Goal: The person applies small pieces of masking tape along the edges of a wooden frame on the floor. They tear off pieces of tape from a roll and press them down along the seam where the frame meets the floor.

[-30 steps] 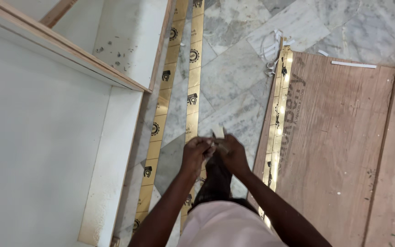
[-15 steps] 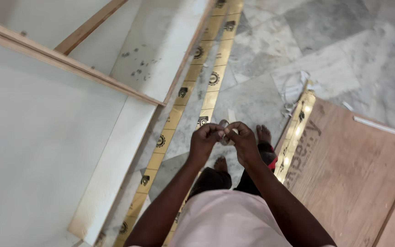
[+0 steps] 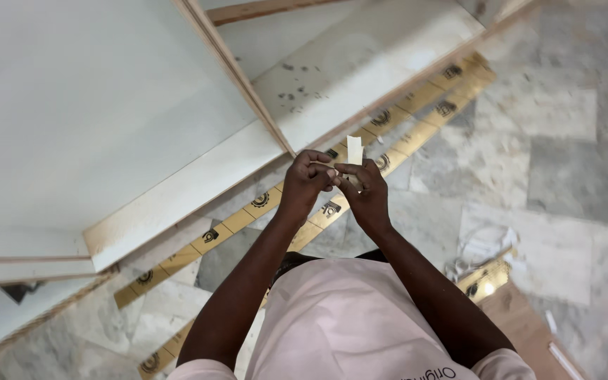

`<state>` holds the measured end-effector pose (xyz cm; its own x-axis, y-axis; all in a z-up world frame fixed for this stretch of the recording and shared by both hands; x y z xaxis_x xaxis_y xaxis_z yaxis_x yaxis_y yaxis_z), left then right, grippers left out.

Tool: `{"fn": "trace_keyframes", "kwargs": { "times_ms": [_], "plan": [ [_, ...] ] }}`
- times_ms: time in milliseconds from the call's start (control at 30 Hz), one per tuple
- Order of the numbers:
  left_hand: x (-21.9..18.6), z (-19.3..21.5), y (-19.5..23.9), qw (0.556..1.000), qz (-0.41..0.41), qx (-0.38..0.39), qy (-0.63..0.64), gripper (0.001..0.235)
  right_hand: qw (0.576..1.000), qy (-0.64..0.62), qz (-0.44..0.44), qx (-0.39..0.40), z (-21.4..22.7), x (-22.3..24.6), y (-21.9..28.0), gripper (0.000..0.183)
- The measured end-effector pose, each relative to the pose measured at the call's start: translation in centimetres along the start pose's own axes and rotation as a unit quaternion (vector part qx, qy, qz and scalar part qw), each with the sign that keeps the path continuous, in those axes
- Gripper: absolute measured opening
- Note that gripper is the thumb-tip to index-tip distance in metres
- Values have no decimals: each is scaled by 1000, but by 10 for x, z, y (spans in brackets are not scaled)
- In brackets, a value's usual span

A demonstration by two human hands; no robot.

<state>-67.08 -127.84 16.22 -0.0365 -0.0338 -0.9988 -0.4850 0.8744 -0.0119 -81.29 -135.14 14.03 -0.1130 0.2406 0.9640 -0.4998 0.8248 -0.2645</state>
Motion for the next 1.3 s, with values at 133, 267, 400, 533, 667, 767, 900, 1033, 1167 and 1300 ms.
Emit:
{"fn": "trace_keyframes", "kwargs": {
  "times_ms": [133,267,400,533,667,767,900,1033,1167,1300],
  "plan": [
    [-29,0,12,991,-17,-55,-120,25,997,-26,-10,71,-4,5,-14,24],
    [-64,-1,34,979,-34,-103,-171,25,988,-61,76,124,-13,16,-25,23],
    [-89,-5,60,958,-42,-148,-243,24,972,-134,35,188,-26,20,-23,21],
    [-104,-8,77,942,-84,-154,-286,20,954,-206,25,219,-33,22,-15,20],
    [-110,-9,92,903,-131,-149,-380,17,929,-270,12,254,-41,25,-8,21],
    [-117,-8,98,867,-254,-125,-410,16,905,-304,13,297,-43,34,-9,24],
    [-117,2,94,855,-271,-173,-406,14,901,-300,-6,313,-47,51,-15,27],
    [-121,1,90,842,-318,-221,-376,10,901,-300,1,315,-46,73,-23,23],
    [-127,-7,87,845,-342,-213,-351,15,886,-351,-19,303,-47,85,-33,16],
    [-135,-6,82,867,-338,-175,-323,15,879,-373,-22,296,-45,90,-39,15]
  ]
}}
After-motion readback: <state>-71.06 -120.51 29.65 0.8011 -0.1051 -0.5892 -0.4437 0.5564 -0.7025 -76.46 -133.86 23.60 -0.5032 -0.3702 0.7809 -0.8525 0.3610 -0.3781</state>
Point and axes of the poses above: each hand's wrist, its own y-axis away from the middle knuckle, its own z-axis out of the back of the hand, x = y × z, the point moved 3 cm from there along -y, towards the middle knuckle, and after that the axes turned 4 degrees about -z, right-handed, at the moved point
